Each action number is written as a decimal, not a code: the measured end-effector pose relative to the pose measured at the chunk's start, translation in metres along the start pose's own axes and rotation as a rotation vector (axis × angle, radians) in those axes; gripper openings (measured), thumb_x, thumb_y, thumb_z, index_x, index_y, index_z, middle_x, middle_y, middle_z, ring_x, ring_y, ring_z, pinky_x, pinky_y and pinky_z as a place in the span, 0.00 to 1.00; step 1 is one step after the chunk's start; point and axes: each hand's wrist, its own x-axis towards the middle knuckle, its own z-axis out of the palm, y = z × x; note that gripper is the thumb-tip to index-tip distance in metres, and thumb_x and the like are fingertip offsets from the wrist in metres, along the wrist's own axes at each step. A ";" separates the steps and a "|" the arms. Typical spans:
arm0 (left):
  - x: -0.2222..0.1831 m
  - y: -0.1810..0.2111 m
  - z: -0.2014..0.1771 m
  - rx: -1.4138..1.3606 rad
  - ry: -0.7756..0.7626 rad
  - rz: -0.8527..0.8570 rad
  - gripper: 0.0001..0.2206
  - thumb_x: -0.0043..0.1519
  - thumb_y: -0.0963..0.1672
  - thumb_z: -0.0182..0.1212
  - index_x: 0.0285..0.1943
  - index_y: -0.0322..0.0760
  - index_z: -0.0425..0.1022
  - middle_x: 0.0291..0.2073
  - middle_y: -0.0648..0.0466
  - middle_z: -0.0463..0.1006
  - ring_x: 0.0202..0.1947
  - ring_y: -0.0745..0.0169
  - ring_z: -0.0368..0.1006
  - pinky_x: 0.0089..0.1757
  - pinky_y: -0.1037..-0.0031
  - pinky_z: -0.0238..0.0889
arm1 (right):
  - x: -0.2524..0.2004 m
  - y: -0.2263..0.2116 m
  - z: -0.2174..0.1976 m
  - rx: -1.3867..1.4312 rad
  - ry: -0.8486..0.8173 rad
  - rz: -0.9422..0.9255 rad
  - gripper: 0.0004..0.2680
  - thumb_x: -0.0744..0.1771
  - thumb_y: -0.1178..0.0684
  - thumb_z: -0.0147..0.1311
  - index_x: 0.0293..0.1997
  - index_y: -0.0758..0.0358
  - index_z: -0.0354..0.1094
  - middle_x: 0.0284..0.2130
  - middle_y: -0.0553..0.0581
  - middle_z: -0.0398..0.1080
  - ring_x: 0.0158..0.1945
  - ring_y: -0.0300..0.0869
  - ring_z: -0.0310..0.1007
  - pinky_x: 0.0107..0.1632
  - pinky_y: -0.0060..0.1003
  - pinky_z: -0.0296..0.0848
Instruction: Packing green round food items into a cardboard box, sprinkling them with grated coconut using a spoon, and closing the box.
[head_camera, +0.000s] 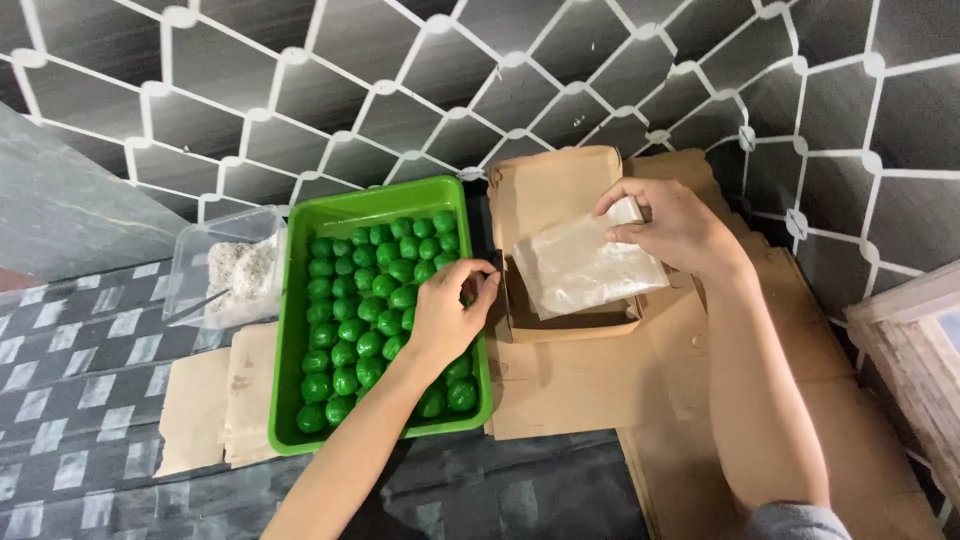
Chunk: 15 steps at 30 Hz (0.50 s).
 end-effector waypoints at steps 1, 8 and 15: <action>-0.001 0.005 -0.001 -0.002 -0.004 0.000 0.04 0.63 0.44 0.67 0.43 0.42 0.78 0.21 0.56 0.77 0.22 0.57 0.74 0.28 0.70 0.69 | 0.004 0.005 0.004 0.001 0.001 0.004 0.10 0.62 0.61 0.61 0.46 0.57 0.77 0.18 0.54 0.66 0.24 0.40 0.59 0.28 0.33 0.59; 0.000 0.017 -0.001 -0.085 -0.210 -0.090 0.04 0.65 0.42 0.62 0.46 0.37 0.80 0.27 0.47 0.81 0.31 0.49 0.80 0.34 0.66 0.74 | 0.007 0.004 0.018 -0.026 -0.059 0.059 0.09 0.63 0.56 0.59 0.46 0.58 0.76 0.39 0.62 0.80 0.44 0.51 0.78 0.48 0.46 0.74; 0.000 0.011 0.000 -0.093 -0.217 -0.050 0.05 0.65 0.42 0.62 0.45 0.36 0.80 0.28 0.46 0.82 0.35 0.49 0.80 0.36 0.66 0.76 | 0.011 0.013 0.022 -0.240 -0.058 0.111 0.08 0.64 0.60 0.51 0.41 0.57 0.78 0.34 0.54 0.81 0.45 0.52 0.80 0.52 0.52 0.74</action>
